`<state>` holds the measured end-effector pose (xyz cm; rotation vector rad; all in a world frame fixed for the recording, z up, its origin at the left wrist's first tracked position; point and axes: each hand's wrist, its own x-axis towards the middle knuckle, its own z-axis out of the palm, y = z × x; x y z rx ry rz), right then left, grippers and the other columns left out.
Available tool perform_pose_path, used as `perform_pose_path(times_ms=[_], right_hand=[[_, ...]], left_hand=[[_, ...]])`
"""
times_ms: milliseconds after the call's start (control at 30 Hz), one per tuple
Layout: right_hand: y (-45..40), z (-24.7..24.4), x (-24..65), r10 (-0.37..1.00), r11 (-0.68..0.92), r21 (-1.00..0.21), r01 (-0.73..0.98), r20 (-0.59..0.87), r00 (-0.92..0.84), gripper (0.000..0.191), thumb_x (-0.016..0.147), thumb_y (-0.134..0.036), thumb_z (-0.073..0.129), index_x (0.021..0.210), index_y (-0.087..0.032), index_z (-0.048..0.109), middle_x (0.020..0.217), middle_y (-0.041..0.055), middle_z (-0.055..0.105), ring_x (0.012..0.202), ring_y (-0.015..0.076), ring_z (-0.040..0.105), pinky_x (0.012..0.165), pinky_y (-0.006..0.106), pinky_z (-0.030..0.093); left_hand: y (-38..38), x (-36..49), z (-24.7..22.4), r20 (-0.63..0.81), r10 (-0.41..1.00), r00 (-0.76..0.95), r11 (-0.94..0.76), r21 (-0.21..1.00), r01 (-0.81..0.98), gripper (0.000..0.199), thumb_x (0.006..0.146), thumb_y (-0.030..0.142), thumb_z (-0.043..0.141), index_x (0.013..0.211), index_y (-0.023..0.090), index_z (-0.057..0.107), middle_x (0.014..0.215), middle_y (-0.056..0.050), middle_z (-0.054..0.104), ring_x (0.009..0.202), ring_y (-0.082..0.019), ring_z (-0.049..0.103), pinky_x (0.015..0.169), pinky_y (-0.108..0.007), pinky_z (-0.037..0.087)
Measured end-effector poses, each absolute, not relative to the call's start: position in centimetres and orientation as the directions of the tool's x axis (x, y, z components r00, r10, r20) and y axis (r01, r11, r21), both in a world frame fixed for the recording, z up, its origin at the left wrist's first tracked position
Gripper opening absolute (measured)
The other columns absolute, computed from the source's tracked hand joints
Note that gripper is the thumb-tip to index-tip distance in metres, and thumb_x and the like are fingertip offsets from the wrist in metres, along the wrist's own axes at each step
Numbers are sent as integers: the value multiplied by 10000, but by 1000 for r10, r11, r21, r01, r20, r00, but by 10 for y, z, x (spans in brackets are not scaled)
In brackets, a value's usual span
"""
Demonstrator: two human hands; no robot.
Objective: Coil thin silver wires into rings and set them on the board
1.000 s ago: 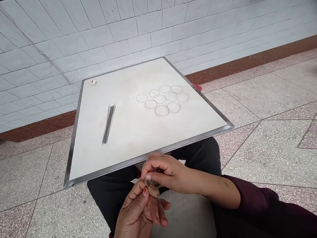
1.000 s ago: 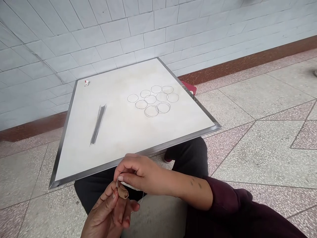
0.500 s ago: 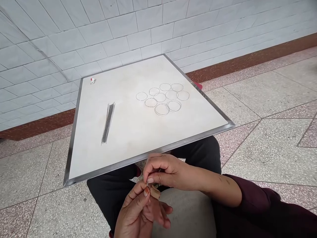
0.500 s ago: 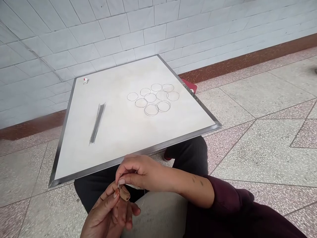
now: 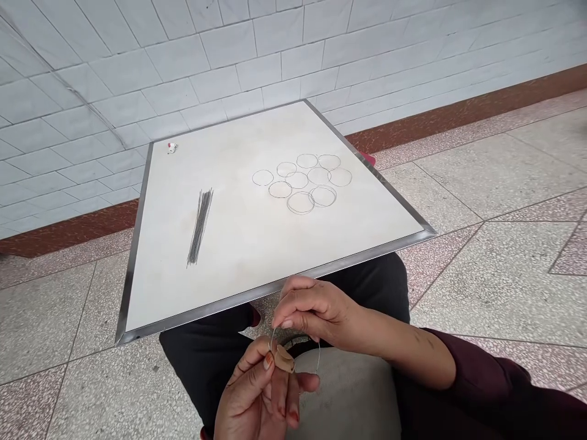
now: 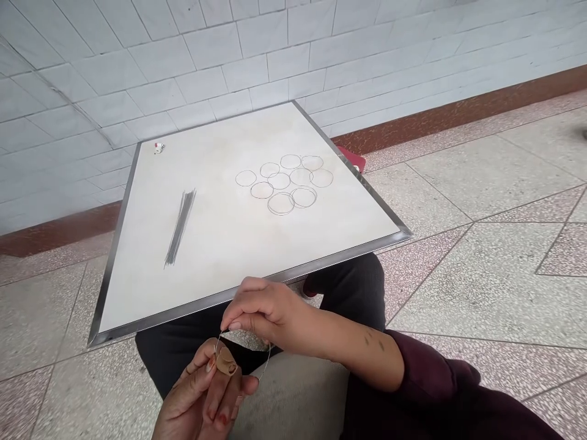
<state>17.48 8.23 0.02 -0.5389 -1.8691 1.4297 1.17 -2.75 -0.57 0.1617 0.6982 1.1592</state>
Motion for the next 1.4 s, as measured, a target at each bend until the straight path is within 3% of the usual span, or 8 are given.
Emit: perform_pose_path(times_ms=[100, 233, 367, 667, 967, 1067, 1267, 1400], right_hand=[[83, -2, 174, 701, 322, -942, -96, 306, -645, 205, 997, -300, 542, 1014, -207, 724, 907, 25, 594, 595, 58, 495, 516, 162, 470], [86, -8, 168, 734, 337, -940, -41, 290, -615, 190, 987, -300, 556, 1043, -205, 711, 899, 43, 609, 757, 117, 574, 630, 210, 526], [92, -17, 161, 757, 351, -936, 25, 268, -596, 174, 978, -274, 558, 1027, -197, 706, 908, 53, 608, 856, 155, 590, 715, 265, 549], [114, -17, 146, 659, 257, -966, 11, 167, -733, 138, 951, -243, 606, 967, -230, 743, 936, 23, 597, 886, 139, 598, 795, 264, 512], [125, -20, 138, 661, 183, -983, -18, 137, -738, 87, 912, -240, 655, 919, -227, 741, 915, 6, 593, 861, 130, 588, 797, 260, 486], [127, -22, 139, 660, 136, -990, -27, 111, -743, 93, 909, -263, 663, 932, -229, 747, 932, 5, 567, 784, 110, 575, 725, 243, 494], [125, -21, 138, 569, 291, -956, -46, 212, -795, 123, 943, -238, 621, 970, -220, 741, 933, 13, 577, 890, 124, 591, 814, 246, 477], [126, -18, 140, 539, 281, -958, -56, 206, -817, 124, 945, -232, 619, 964, -216, 740, 934, 10, 578, 877, 117, 595, 811, 231, 475]], left_hand=[[-25, 12, -8, -429, 884, 187, 394, 467, -792, 138, 880, 253, 667, 779, 175, 719, 412, 70, 483, 416, -91, 521, 840, -425, 543], [-15, 14, -1, -494, 862, 113, 369, 458, -809, 83, 830, 225, 734, 770, 174, 706, 458, 68, 512, 452, -82, 524, 726, -326, 556], [-5, 14, 5, -529, 844, 93, 383, 471, -795, 96, 784, 215, 779, 791, 163, 698, 506, 68, 532, 493, -79, 533, 730, -310, 555], [2, 7, -2, -543, 838, 45, 340, 457, -822, 91, 789, 173, 761, 858, 149, 706, 544, 73, 533, 489, -67, 540, 716, -304, 589], [5, 2, -6, -619, 782, -76, 260, 433, -863, 60, 836, 89, 675, 839, 149, 681, 628, 49, 602, 511, -49, 576, 760, -287, 596], [5, 3, -8, -611, 787, -83, 253, 444, -859, 48, 822, 104, 700, 828, 148, 681, 604, 52, 593, 500, -51, 567, 757, -287, 594], [1, 3, -8, -565, 824, -46, 304, 509, -805, 151, 740, 148, 796, 858, 147, 701, 632, 31, 619, 547, -90, 595, 732, -310, 592], [-2, 3, -12, -567, 824, -14, 334, 505, -796, 152, 743, 170, 802, 853, 163, 697, 613, 46, 590, 551, -89, 594, 755, -312, 585]])
